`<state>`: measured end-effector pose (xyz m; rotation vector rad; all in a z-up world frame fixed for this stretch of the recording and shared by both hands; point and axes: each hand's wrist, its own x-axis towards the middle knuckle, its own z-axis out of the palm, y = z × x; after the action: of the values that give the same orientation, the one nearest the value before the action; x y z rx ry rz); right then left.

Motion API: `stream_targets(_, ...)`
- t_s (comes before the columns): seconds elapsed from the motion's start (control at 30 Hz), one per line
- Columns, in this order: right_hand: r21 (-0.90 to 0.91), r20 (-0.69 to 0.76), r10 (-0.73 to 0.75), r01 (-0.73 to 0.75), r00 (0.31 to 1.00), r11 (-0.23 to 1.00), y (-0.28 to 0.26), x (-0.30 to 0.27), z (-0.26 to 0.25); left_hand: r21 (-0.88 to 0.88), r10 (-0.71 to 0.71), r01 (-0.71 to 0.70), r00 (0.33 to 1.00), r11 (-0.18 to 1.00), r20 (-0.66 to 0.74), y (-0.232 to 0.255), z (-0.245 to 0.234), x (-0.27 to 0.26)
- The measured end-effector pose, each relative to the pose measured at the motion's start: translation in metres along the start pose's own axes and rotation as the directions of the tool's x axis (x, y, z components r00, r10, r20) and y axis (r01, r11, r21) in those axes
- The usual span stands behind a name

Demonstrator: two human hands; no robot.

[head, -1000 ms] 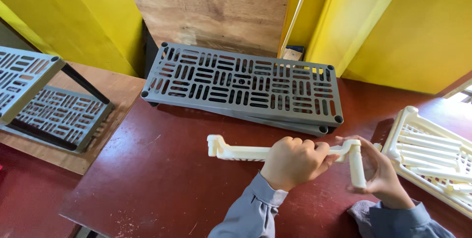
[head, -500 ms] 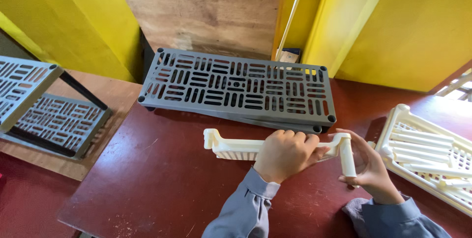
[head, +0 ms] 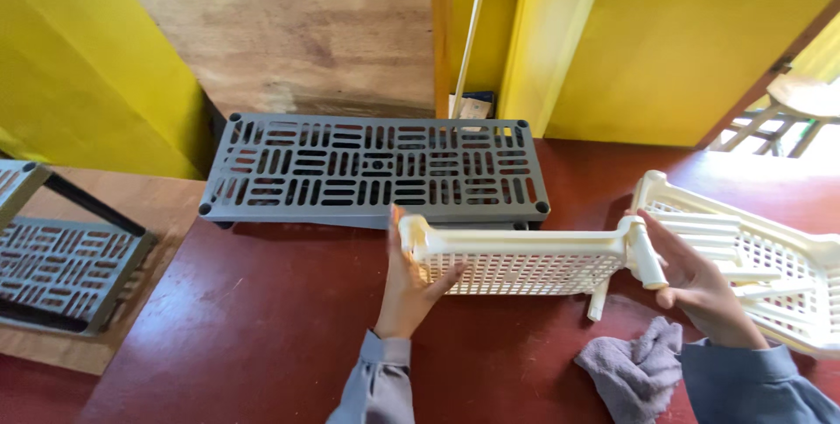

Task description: The person wipes a white plastic stool seat with a cloth, then inserts four white plastic legs into the seat to assemble a small stool. The assembled stool is placed on a nearby table. The person then picks up another white plastic seat and begins wiping it.

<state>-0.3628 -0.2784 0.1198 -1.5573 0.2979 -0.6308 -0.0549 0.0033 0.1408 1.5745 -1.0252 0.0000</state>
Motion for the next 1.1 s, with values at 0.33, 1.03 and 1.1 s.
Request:
stream_targets(0.33,-0.612,-0.679,0.021,-0.582,0.734,0.535,0.052,-0.056,-0.174,-0.537,-0.204,0.302,0.950,0.788,0.235,-0.045,0.031,-0.016)
stream_targets(1.03,-0.532,-0.652,-0.145,-0.313,0.745,0.787,0.015,-0.048,-0.146,-0.446,-0.188,0.313,0.934,0.838,0.303,-0.036,0.052,-0.024)
stream_targets(1.1,-0.451,-0.614,-0.127,-0.214,0.779,0.867,-0.006,-0.056,-0.120,-0.424,-0.125,0.229,0.958,0.876,0.259,-0.031,0.050,-0.024)
